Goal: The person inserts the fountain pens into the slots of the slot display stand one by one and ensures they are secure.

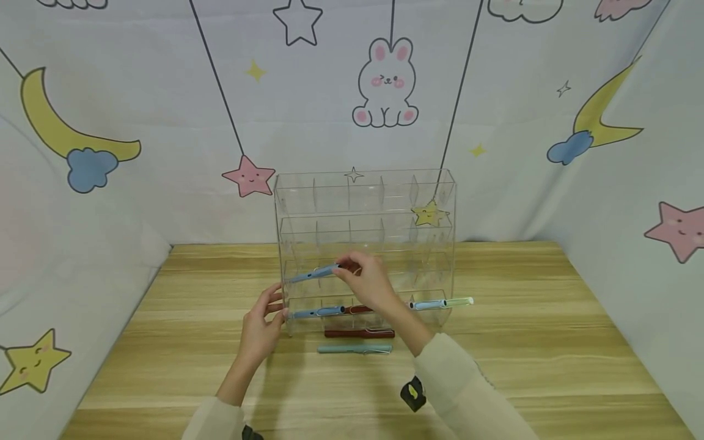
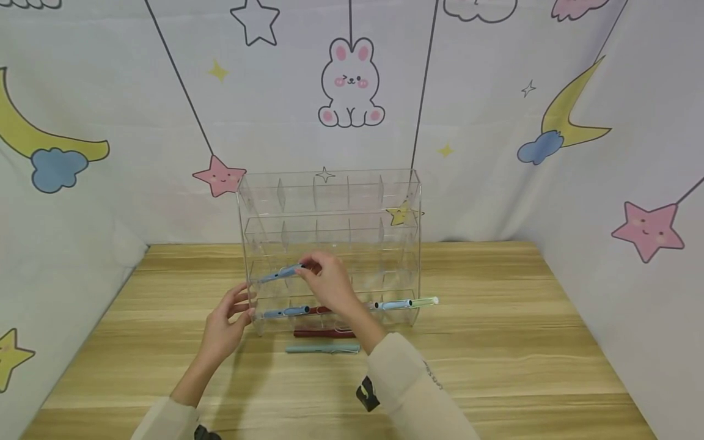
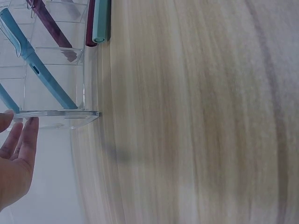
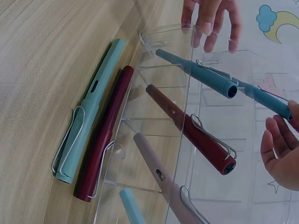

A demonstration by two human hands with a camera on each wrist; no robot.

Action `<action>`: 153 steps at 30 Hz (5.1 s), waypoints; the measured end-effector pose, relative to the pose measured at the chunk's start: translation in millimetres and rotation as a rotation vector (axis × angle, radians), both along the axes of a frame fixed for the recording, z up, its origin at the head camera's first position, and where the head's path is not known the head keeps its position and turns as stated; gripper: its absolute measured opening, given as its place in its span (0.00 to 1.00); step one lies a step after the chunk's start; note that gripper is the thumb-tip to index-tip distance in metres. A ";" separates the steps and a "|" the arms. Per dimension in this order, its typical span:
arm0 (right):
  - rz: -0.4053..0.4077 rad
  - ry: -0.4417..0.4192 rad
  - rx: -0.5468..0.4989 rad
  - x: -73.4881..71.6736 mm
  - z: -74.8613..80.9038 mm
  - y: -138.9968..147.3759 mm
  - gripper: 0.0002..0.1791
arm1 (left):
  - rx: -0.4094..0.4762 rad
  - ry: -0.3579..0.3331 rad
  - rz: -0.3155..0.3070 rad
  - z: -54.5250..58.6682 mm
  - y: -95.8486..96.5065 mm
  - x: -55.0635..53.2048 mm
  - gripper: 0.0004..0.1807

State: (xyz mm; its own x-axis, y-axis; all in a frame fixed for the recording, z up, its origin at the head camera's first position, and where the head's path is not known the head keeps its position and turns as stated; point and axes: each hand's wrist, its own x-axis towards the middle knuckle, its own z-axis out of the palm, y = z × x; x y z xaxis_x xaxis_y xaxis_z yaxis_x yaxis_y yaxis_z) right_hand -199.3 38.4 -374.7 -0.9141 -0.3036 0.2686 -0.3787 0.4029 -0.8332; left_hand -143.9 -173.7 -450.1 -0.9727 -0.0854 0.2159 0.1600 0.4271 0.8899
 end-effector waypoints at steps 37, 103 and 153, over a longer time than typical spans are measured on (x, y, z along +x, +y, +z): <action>0.230 0.026 0.004 22.2 3.5 35.2 0.14 | 0.006 0.005 -0.009 -1.0 0.4 1.5 0.27; 0.216 -0.098 0.220 64.3 -124.3 98.0 0.12 | -0.007 -0.019 -0.001 -3.0 0.5 0.9 0.29; 0.314 -0.021 0.029 68.1 -49.1 114.0 0.07 | 0.011 -0.025 -0.009 0.3 1.2 1.8 0.28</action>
